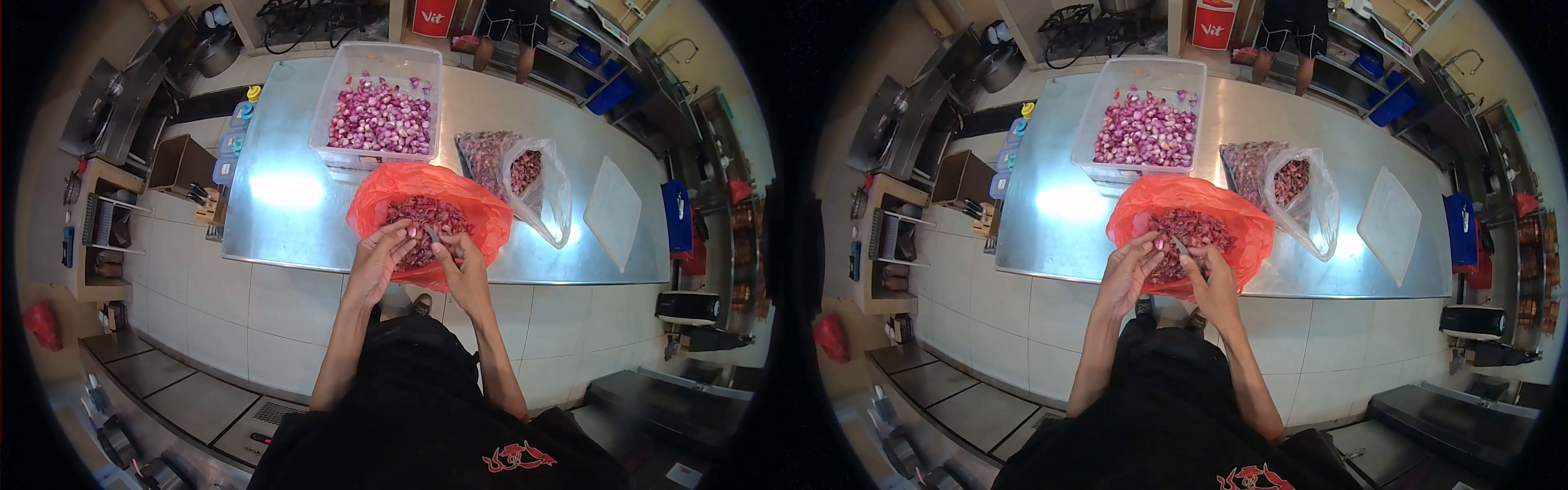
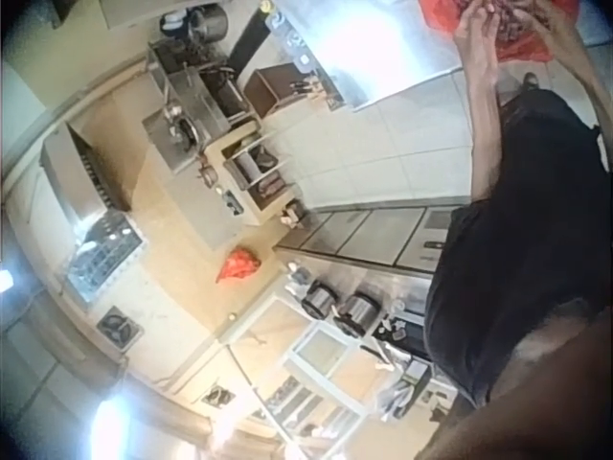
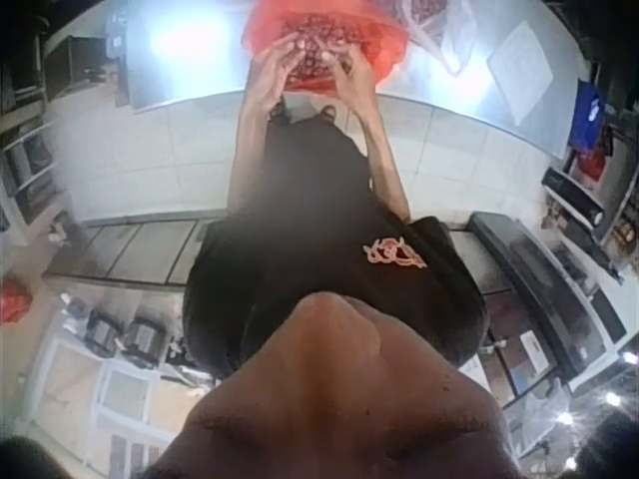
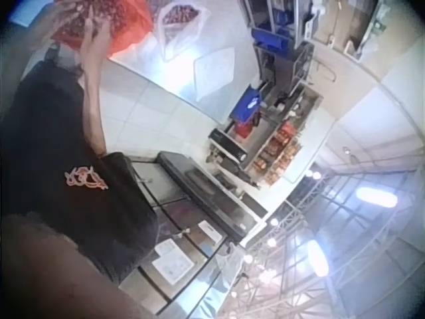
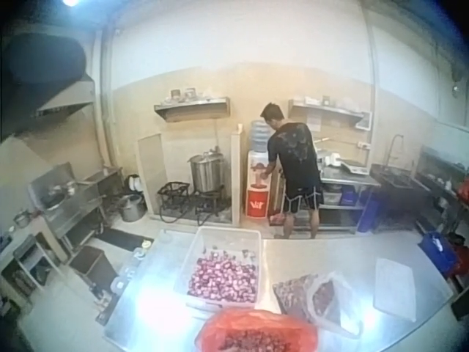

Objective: Sorting, trimming, and cleaning shallots using a small knife in a commercial kitchen prep area.

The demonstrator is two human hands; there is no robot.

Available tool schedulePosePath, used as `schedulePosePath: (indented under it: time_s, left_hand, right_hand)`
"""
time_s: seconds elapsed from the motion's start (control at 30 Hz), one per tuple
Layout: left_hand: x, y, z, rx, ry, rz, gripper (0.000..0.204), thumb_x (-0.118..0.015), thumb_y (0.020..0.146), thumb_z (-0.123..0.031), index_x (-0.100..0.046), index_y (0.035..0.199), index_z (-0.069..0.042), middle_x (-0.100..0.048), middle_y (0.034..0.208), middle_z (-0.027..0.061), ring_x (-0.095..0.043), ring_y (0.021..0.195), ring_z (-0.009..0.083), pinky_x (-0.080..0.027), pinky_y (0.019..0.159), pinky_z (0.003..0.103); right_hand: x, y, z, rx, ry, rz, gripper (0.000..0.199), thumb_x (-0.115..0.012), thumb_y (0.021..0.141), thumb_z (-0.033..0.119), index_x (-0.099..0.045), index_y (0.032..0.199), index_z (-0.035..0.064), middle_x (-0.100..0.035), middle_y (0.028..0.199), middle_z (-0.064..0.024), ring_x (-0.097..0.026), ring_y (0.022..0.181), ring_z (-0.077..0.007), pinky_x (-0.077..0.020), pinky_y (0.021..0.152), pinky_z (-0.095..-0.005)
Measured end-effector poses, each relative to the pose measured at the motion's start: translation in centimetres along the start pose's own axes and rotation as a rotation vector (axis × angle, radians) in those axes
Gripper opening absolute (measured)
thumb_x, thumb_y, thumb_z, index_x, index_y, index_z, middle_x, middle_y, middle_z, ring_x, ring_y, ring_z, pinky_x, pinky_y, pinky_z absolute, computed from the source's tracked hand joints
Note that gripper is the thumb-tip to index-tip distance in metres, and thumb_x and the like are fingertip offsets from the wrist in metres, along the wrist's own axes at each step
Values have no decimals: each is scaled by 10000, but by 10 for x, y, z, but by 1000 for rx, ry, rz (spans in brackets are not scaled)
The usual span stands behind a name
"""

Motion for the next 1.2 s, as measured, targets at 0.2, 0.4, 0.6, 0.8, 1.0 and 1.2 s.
schedulePosePath:
  time_s: [0.2, 0.4, 0.6, 0.8, 1.0, 1.2]
  left_hand:
    - [1, 0, -6, -75, 51, -11, 240, -616, 890, -23, -595, 1118, 47, -637, 1053, 115, -630, 971, 168, -529, 915, 292]
    - [-8, -4, -9, -63, 44, -3, 243, -614, 888, -12, -588, 1124, 42, -631, 1052, 113, -629, 982, 182, -536, 912, 314]
    - [-10, -5, -7, -62, 25, -7, 243, -606, 892, -6, -584, 1129, 38, -632, 1074, 122, -628, 999, 193, -529, 926, 327]
    - [-15, -3, -9, -127, 5, 19, 236, -600, 896, -7, -586, 1128, 37, -635, 1100, 139, -627, 1016, 196, -531, 923, 333]
    - [-18, -5, -16, -166, 41, 2, 219, -612, 893, -9, -597, 1105, 40, -647, 1081, 135, -637, 981, 179, -545, 874, 303]
    - [-18, -5, -23, -260, 125, -1, 219, -650, 868, -7, -613, 1079, 39, -665, 1047, 126, -640, 938, 147, -526, 864, 269]
  right_hand:
    - [-17, -10, 10, -113, 240, 116, 403, -563, 945, 129, -475, 1335, 72, -618, 1103, -102, -598, 936, -139, -465, 820, -288]
    - [-24, -10, 17, -36, 220, 220, 388, -515, 973, 159, -485, 1351, 74, -585, 1143, -71, -527, 940, -113, -432, 787, -257]
    - [-21, -8, 32, 108, 186, 173, 359, -502, 976, 166, -527, 1307, 27, -585, 1248, -101, -517, 1141, -162, -386, 976, -281]
    - [-20, -8, 36, 123, 235, 98, 358, -511, 980, 191, -545, 1286, 10, -572, 1289, -109, -498, 1199, -172, -357, 1023, -291]
    - [-22, -11, 31, 74, 274, 90, 356, -496, 981, 175, -539, 1289, 1, -562, 1305, -137, -480, 1251, -197, -328, 1070, -312]
    - [-27, -11, 19, -30, 361, 106, 372, -499, 988, 205, -519, 1322, 43, -484, 1007, -30, -379, 879, -106, -286, 750, -253]
Point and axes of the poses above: each hand's wrist, its own y-axis towards the middle knuckle, its own x-axis out of the back of the hand, z = x × y, the point moved 10 cm from there along y, towards the middle knuckle
